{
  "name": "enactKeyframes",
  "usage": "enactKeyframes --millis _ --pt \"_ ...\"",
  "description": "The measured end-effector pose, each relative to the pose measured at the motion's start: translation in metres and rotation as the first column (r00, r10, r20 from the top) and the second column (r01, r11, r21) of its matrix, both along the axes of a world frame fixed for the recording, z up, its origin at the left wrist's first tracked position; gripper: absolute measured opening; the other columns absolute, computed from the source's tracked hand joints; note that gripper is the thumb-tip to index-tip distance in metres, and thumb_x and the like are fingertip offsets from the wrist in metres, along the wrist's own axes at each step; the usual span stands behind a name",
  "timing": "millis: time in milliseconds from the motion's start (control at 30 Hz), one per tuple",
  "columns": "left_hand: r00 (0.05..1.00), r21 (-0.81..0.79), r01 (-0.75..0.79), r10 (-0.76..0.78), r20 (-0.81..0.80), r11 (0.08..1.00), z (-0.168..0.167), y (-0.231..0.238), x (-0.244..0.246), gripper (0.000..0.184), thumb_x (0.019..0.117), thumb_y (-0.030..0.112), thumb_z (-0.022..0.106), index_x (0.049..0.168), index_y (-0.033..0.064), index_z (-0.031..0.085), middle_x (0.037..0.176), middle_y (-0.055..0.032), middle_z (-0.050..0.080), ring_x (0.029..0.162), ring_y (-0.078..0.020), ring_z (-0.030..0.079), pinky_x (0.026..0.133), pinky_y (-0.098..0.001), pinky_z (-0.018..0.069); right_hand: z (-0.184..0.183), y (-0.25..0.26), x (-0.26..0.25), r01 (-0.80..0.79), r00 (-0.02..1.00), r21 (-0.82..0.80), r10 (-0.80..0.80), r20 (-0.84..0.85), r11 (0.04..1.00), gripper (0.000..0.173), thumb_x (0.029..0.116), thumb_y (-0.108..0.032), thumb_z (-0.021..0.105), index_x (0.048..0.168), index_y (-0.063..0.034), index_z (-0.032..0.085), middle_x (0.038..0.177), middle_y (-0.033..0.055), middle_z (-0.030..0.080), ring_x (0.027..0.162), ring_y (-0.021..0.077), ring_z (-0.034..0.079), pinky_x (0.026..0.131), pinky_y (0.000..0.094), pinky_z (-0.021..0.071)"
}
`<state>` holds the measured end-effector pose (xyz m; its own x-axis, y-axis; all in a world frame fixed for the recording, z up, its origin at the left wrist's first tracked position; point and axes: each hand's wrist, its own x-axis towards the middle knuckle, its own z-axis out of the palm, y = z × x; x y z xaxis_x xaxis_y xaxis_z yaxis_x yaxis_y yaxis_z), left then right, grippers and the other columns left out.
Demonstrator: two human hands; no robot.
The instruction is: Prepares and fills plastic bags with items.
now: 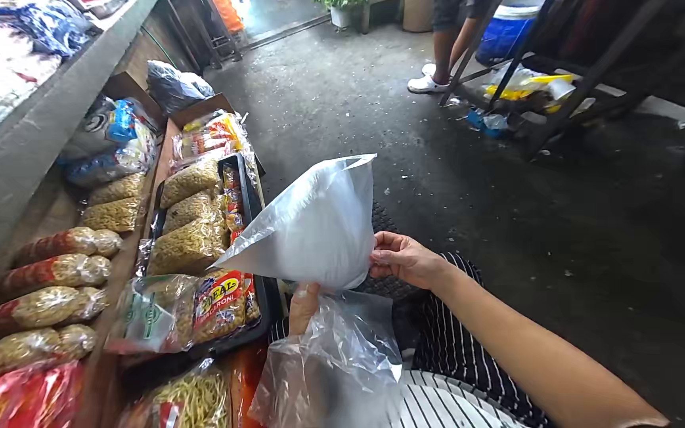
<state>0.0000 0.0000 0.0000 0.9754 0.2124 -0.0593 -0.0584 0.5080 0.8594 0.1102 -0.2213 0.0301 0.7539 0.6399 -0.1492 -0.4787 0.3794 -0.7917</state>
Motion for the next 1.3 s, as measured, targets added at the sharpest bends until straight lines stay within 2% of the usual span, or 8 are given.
enactKeyframes --millis 233,333,433,567,833,1033,1200,1300 --pt "0.953 0.235 -0.126 0.183 -0.24 0.964 0.017 0.004 0.001 0.023 0.1031 -0.002 0.049 0.091 -0.0013 0.069 0.075 -0.0015 0.074 0.069 -0.0053 0.07 0.07 -0.0219 0.0589 0.002 -0.007 0.003 0.066 0.993 -0.358 -0.095 -0.064 0.931 0.007 0.1021 0.001 0.055 0.108 -0.0029 0.057 0.082 0.004 0.07 0.064 0.0116 0.067 0.063 0.0259 0.0585" --pt "0.973 0.329 -0.137 0.188 -0.13 0.934 0.027 0.029 -0.009 0.018 0.0987 -0.002 0.055 0.113 -0.0037 0.066 0.072 0.0017 0.07 0.063 -0.0044 0.067 0.064 -0.0208 0.0576 0.026 -0.019 0.014 0.209 0.971 -0.437 -0.134 0.196 0.875 0.017 0.0977 -0.002 0.062 0.114 0.0004 0.057 0.085 0.0023 0.068 0.067 0.0087 0.066 0.064 0.0248 0.0573" --pt "0.999 0.433 -0.041 0.033 0.026 0.901 0.054 0.041 -0.01 0.076 0.0818 0.002 0.07 0.147 -0.0037 0.032 0.081 0.0063 0.07 0.072 -0.0031 0.069 0.072 -0.0229 0.0609 0.059 -0.01 0.019 0.26 0.823 -0.273 -0.065 0.564 0.926 0.085 0.0765 -0.032 0.084 0.144 -0.003 0.042 0.132 0.005 0.062 0.118 0.0129 0.062 0.098 0.0326 0.0542" --pt "0.996 0.731 0.091 -0.066 -0.062 0.676 0.077 0.022 0.008 0.056 0.0792 0.013 0.084 0.124 -0.0066 0.057 0.102 -0.0051 0.073 0.093 -0.0067 0.071 0.089 -0.0275 0.0593 0.058 0.03 0.014 0.239 0.648 -0.289 0.069 0.759 0.927 0.13 0.0617 -0.05 0.091 0.159 -0.0002 0.022 0.15 0.0154 0.05 0.134 0.0135 0.052 0.111 0.0333 0.0461" --pt "0.995 0.826 0.081 0.008 -0.103 0.557 0.082 0.035 -0.004 0.049 0.082 0.019 0.082 0.121 -0.0021 0.062 0.097 -0.0021 0.072 0.087 -0.0031 0.068 0.086 -0.0245 0.0568 0.037 0.012 0.016 0.229 0.694 -0.482 0.205 0.69 0.846 0.122 0.0663 -0.055 0.087 0.157 0.0021 0.03 0.151 0.0194 0.049 0.137 0.0207 0.05 0.113 0.039 0.044" --pt "0.888 0.651 0.02 -0.313 0.338 0.759 0.136 0.052 -0.05 0.025 0.1027 0.037 0.06 0.115 0.0169 0.069 0.096 0.007 0.073 0.083 -0.0031 0.07 0.077 -0.0205 0.0597 0.102 -0.018 -0.02 0.083 0.597 -0.147 0.069 0.799 0.986 0.051 0.0965 -0.047 0.067 0.13 -0.0086 0.062 0.11 -0.0034 0.072 0.1 0.0082 0.07 0.088 0.027 0.0593" --pt "0.811 0.563 -0.043 -0.301 0.502 0.825 0.165 0.011 -0.051 0.026 0.1015 0.033 0.063 0.115 0.0112 0.069 0.099 0.0026 0.074 0.089 -0.0049 0.071 0.082 -0.0199 0.0594 0.13 0.013 -0.07 0.046 0.336 -0.233 0.205 0.919 0.971 0.07 0.0951 -0.057 0.063 0.134 0.0015 0.06 0.124 0.0098 0.069 0.118 0.0095 0.063 0.103 0.0268 0.0514" --pt "0.789 0.506 0.004 -0.314 0.528 0.862 0.166 0.009 -0.051 0.029 0.0985 0.03 0.068 0.119 0.0101 0.069 0.106 -0.0017 0.075 0.096 -0.0084 0.072 0.088 -0.0217 0.0583 0.12 0.02 -0.069 0.102 0.353 -0.263 0.212 0.911 0.959 0.041 0.098 -0.039 0.067 0.116 -0.0022 0.069 0.102 0.0051 0.072 0.099 0.0033 0.065 0.089 0.019 0.0525"
